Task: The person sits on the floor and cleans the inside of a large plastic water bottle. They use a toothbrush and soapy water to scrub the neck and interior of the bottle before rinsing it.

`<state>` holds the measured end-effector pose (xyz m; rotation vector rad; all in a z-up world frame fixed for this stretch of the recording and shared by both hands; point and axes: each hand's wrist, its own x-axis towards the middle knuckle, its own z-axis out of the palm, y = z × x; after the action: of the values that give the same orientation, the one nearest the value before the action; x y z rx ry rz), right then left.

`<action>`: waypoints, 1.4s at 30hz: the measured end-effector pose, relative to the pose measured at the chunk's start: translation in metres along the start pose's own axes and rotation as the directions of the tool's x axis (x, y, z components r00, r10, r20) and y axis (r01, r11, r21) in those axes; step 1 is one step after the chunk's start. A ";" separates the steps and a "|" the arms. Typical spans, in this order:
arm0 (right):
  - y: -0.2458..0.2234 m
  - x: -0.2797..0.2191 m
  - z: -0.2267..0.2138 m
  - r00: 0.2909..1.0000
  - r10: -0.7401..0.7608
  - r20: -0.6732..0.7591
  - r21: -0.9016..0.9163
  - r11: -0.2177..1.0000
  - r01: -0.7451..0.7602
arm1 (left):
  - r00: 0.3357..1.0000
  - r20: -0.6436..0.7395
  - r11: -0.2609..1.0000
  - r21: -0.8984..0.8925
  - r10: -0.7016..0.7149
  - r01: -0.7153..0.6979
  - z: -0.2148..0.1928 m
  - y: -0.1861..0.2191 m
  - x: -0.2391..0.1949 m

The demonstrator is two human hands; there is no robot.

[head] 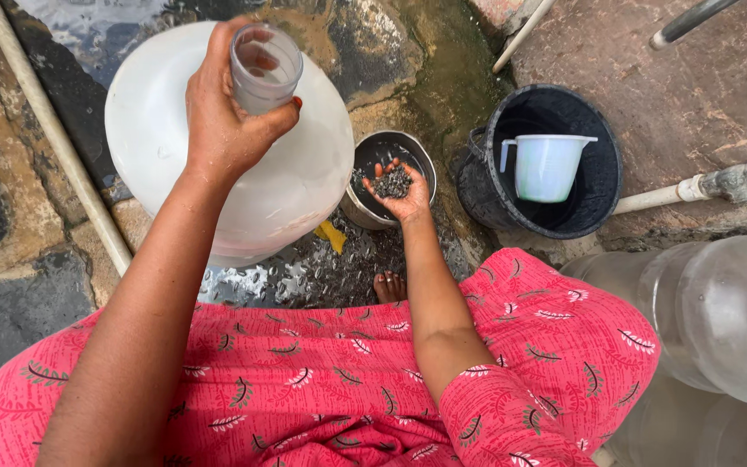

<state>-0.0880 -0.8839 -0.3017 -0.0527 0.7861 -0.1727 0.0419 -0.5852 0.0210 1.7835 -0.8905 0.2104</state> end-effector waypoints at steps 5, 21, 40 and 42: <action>0.002 -0.003 -0.006 0.993 -0.105 0.057 0.002 0.994 0.105 | 0.994 -0.005 0.993 -0.026 0.112 -0.112 -0.006 -0.003 -0.015; 0.007 -0.001 0.009 0.908 -0.233 0.349 0.329 0.937 0.114 | 0.996 0.088 0.999 -0.043 0.027 -0.024 -0.055 0.042 -0.062; -0.004 -0.196 0.274 0.818 -0.292 0.495 0.138 0.956 0.258 | 0.995 0.074 0.994 0.087 -0.069 0.063 0.067 0.056 0.009; 0.000 -0.198 0.277 0.785 -0.377 0.492 0.090 0.919 0.384 | 0.990 0.103 0.992 0.081 -0.101 0.093 0.074 0.059 0.014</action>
<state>-0.0291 -0.8546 0.0324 -0.2641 0.2415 -0.5189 -0.0063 -0.6647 0.0423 1.9189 -0.8788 0.0882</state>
